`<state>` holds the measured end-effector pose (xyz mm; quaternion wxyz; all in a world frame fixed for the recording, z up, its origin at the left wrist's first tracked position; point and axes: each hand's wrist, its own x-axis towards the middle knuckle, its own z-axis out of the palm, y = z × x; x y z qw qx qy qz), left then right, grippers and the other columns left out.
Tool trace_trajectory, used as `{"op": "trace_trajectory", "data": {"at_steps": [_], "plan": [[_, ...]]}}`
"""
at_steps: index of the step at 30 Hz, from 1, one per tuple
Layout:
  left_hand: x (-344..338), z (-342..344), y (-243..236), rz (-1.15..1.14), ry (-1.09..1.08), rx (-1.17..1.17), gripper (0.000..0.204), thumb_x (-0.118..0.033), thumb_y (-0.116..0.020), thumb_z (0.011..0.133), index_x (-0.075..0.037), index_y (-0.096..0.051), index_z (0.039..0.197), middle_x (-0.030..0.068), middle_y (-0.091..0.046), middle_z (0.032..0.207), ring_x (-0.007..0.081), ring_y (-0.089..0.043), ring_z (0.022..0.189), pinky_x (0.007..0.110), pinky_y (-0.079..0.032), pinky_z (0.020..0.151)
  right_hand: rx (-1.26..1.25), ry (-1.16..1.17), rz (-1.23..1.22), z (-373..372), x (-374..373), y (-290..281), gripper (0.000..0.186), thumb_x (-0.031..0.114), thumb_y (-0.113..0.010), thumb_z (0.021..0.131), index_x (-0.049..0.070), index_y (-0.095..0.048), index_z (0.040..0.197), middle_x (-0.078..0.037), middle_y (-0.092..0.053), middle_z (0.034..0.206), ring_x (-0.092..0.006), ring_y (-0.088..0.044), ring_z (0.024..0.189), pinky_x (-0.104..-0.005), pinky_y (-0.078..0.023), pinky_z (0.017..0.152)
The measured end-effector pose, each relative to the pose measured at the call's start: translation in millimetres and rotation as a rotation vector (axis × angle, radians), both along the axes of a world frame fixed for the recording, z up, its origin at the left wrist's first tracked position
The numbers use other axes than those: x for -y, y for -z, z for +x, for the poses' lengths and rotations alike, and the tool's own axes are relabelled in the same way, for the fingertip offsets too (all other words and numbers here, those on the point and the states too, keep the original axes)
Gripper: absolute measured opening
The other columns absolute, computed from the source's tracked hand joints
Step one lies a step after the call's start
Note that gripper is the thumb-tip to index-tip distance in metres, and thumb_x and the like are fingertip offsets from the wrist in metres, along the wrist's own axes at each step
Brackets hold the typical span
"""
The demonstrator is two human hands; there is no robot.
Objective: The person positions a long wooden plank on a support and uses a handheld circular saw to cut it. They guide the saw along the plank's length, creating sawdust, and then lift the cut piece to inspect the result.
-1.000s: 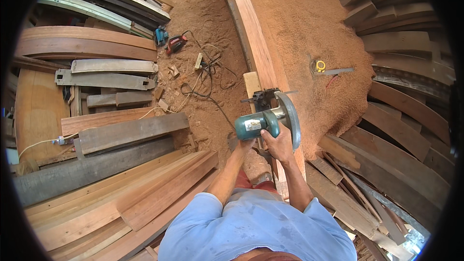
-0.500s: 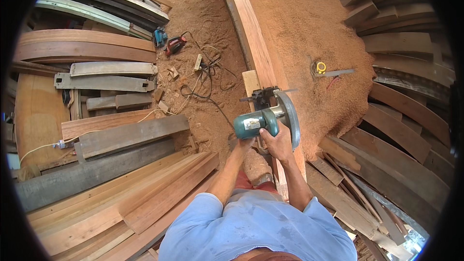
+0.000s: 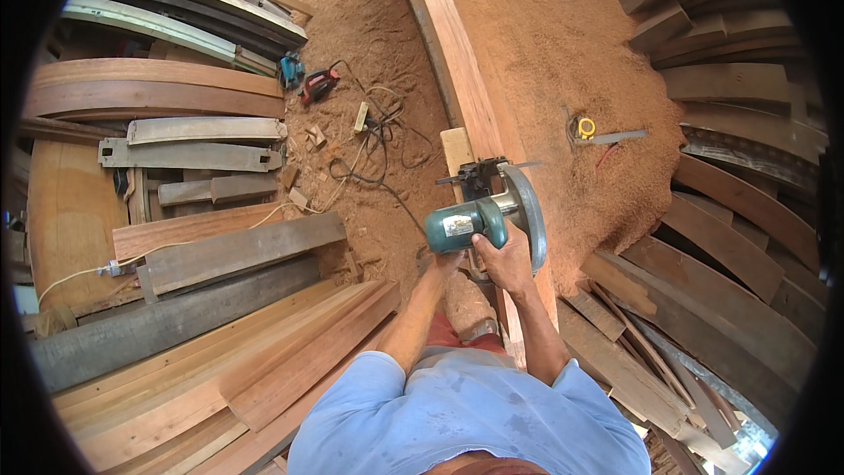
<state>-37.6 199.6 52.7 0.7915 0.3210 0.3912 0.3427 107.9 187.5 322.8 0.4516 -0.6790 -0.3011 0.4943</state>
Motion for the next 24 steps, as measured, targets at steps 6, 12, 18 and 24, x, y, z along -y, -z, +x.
{"op": "trace_trajectory", "data": {"at_steps": [6, 12, 18, 24], "plan": [[-10, 4, -2, -0.007, 0.011, 0.006, 0.036, -0.031, -0.087, 0.087, -0.018, -0.065, 0.111, -0.0069, -0.064, 0.099, 0.0066, -0.06, 0.081, 0.025, -0.05, 0.063, -0.024, 0.005, -0.021, 3, -8, 6, 0.026, 0.005, -0.071, 0.093, -0.001, -0.069, 0.117, -0.005, -0.072, 0.099, -0.0121, -0.064, 0.089, -0.0311, -0.053, 0.083], [-17, 5, -1, -0.006, 0.009, 0.006, 0.036, -0.031, -0.087, 0.087, -0.018, -0.065, 0.112, -0.0066, -0.065, 0.1, 0.0069, -0.06, 0.082, 0.025, -0.051, 0.064, 0.006, 0.002, -0.005, 3, -15, 6, 0.025, 0.005, -0.07, 0.092, -0.001, -0.069, 0.117, -0.004, -0.071, 0.098, -0.0117, -0.064, 0.088, -0.0308, -0.053, 0.082], [-24, 4, 2, -0.007, 0.0, -0.009, 0.036, -0.03, -0.087, 0.087, -0.018, -0.065, 0.112, -0.0063, -0.065, 0.101, 0.0072, -0.061, 0.083, 0.025, -0.051, 0.065, -0.053, -0.006, -0.049, 6, -26, 2, 0.024, 0.004, -0.071, 0.092, -0.001, -0.069, 0.116, -0.004, -0.071, 0.095, -0.0096, -0.063, 0.084, -0.0288, -0.053, 0.077], [-28, 2, 3, -0.003, -0.004, -0.035, 0.036, -0.03, -0.087, 0.088, -0.018, -0.065, 0.113, -0.0061, -0.065, 0.101, 0.0074, -0.061, 0.083, 0.025, -0.051, 0.066, 0.018, -0.012, 0.025, 7, -32, 3, 0.025, 0.005, -0.07, 0.093, -0.001, -0.069, 0.117, -0.005, -0.072, 0.099, -0.0118, -0.065, 0.089, -0.0308, -0.053, 0.083]]}}
